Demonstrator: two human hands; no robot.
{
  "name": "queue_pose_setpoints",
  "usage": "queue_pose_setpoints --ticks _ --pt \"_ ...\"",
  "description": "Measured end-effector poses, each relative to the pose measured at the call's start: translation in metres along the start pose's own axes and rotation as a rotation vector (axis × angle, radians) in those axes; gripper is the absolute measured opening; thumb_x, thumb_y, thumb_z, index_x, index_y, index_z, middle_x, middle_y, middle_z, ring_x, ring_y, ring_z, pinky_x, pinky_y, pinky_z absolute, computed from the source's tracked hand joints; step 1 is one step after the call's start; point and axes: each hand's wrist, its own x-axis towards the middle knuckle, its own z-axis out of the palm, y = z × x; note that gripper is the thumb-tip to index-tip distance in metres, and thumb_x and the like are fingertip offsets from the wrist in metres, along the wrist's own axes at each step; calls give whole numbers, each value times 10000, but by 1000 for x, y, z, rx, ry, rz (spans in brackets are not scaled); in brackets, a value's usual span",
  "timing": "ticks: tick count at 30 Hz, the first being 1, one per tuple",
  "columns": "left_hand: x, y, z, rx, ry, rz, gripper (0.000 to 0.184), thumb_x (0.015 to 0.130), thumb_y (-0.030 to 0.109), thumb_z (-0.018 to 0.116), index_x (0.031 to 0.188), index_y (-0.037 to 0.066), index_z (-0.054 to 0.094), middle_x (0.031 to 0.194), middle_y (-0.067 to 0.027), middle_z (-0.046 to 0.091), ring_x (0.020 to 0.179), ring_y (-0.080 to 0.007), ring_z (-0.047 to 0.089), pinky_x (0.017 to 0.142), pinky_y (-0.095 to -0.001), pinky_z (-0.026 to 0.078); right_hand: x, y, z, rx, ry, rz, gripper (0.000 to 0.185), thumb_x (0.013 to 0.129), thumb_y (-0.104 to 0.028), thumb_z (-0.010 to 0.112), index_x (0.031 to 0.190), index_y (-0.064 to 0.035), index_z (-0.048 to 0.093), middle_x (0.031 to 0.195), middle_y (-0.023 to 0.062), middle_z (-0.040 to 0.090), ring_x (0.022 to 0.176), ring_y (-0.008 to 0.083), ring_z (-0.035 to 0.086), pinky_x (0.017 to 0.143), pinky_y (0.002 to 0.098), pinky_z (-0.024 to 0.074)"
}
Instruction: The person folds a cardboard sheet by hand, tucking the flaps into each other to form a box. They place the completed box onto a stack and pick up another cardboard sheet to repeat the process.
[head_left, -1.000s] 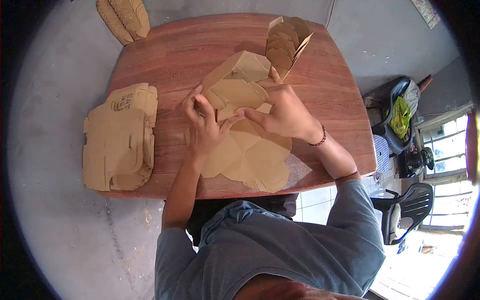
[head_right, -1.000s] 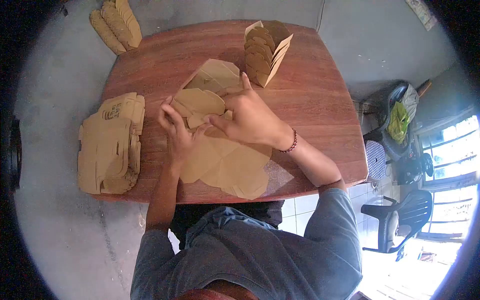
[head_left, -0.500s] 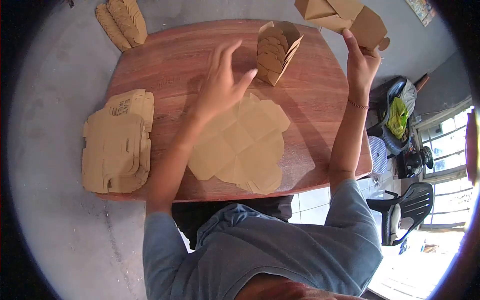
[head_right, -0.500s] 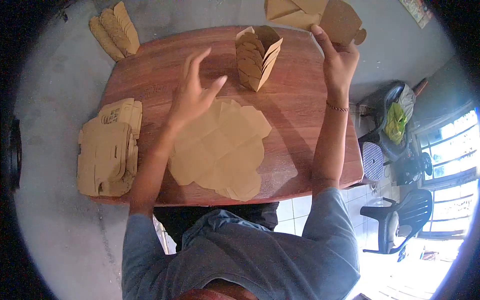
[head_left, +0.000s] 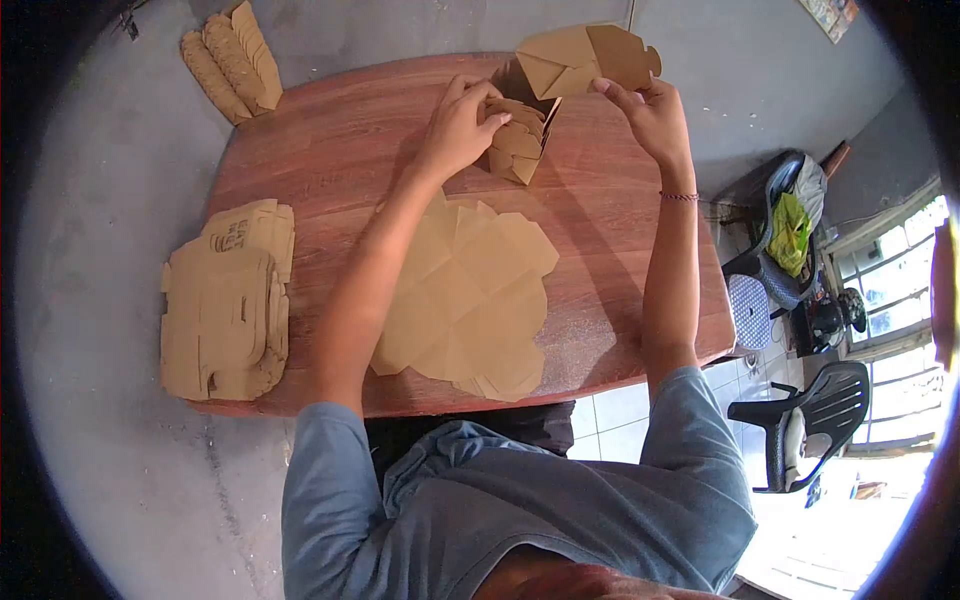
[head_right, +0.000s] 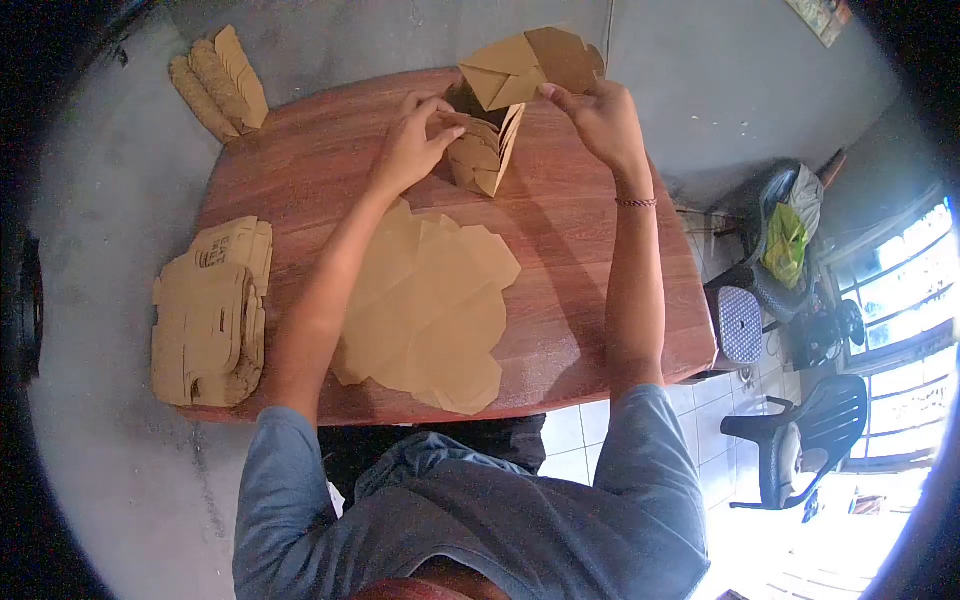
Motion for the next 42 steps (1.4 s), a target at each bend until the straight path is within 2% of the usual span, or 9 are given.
queue_pose_setpoints --ticks 4,7,9,12,16,27,37,39,42 --pt "-11 17 -3 -9 25 -56 236 845 192 764 1016 64 665 1193 -122 559 1114 -302 593 904 -439 490 -4 -9 -5 -141 -36 -15 335 864 -276 778 1064 -11 728 845 158 727 797 190 674 742 331 520" --pt "-17 28 -5 -11 -4 -61 268 889 293 744 1040 82 677 1314 -132 523 1181 -324 576 934 -431 502 -5 -9 -6 -188 -33 -191 266 866 -204 750 1083 -52 727 941 137 726 898 279 691 883 393 506" --pt "-20 28 -2 32 8 -22 247 885 307 750 1007 99 698 1338 -120 502 1181 -294 577 875 -407 525 -4 -5 -8 -430 -48 -560 220 857 -119 709 1074 -88 726 1036 104 712 1045 313 642 1056 502 390" --pt "-22 26 -1 62 59 64 229 880 306 755 982 104 715 1345 -113 491 1178 -281 577 845 -408 535 -11 -14 -5 -534 -80 -547 213 837 -74 695 1046 -98 725 1084 66 696 1140 275 588 1129 589 248" --pt "-29 29 1 -59 88 21 155 817 195 798 874 72 721 1237 -124 522 1150 -300 553 926 -422 482 -13 -22 -3 -610 -85 -531 220 829 -70 699 1045 -100 722 1128 35 681 1186 253 564 1116 617 250" --pt "-37 35 5 -140 167 216 118 808 98 807 867 60 713 1230 -129 504 897 -231 662 687 -343 560 -24 -43 -3 -690 -82 -558 300 822 -66 672 1110 -141 707 1294 36 592 1312 276 460 1130 638 222" --pt "-42 28 3 -100 185 186 172 809 152 819 907 54 718 1253 -134 514 985 -265 657 791 -393 547 -38 -64 21 -899 -71 -502 273 824 -51 660 1065 -148 743 1327 51 560 1346 282 425 1140 612 204" --pt "-40 28 3 -104 151 161 197 810 182 821 914 50 719 1250 -151 522 1058 -286 640 838 -403 544 -40 -64 25 -903 -66 -557 220 802 -174 691 1012 -148 751 1305 100 565 1334 329 415 1112 647 240" --pt "-40 30 2 -169 154 137 192 831 216 804 886 52 720 1237 -166 533 1117 -306 614 904 -414 528 -41 -58 31 -918 -115 -558 235 798 -185 685 1017 -143 759 1313 115 561 1340 349 402 1112 634 256"
